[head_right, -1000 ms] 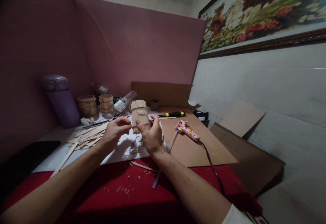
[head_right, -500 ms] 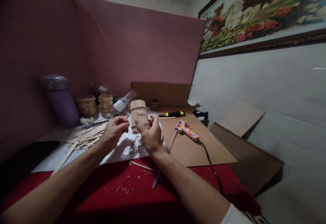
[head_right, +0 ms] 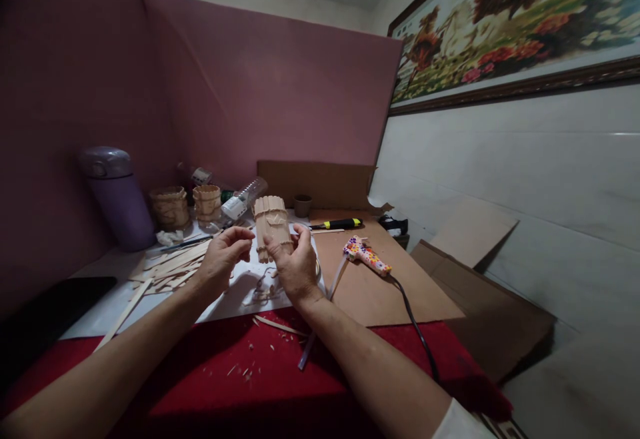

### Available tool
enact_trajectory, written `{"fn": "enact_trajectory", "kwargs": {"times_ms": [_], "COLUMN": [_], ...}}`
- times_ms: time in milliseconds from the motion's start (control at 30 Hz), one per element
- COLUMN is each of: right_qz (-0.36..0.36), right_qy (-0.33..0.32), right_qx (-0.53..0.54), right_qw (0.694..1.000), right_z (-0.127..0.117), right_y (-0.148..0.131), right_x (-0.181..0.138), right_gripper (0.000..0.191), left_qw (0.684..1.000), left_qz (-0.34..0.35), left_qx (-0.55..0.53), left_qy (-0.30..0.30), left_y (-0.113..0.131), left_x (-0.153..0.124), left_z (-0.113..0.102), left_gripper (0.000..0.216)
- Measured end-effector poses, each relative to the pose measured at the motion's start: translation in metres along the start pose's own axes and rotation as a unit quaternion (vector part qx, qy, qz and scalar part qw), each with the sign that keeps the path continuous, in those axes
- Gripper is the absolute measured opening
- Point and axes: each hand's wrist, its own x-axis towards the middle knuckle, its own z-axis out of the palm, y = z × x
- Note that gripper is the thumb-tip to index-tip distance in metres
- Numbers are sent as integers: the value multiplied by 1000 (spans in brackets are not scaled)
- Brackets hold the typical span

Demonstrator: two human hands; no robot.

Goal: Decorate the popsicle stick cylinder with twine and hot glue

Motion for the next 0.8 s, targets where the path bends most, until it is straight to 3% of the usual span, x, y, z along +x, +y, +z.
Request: {"fn": "enact_trajectory", "kwargs": {"times_ms": [100, 300, 567, 800], "right_qz": [0, -7, -40, -46], "right_qy": [5, 1, -34, -79], "right_qx": [-6, -2, -52, -42], "right_qw": [1000, 1000, 997, 995], "right_z": [0, 1, 0, 0], "right_y": [-1, -1, 1, 2], "right_x": [-1, 0, -5, -5], "right_gripper": [66, 67, 73, 73], "left_qw": [999, 994, 974, 980], "left_qz": [-31, -59, -67, -98], "left_qx": [-7, -30, -112, -94], "left_qy": [-6, -87, -185, -147], "left_y": [2, 4, 6, 8], "left_x": [-1, -4, -9, -11], "left_z": [-2, -2, 2, 1], "left_gripper": [12, 44, 46, 45]}}
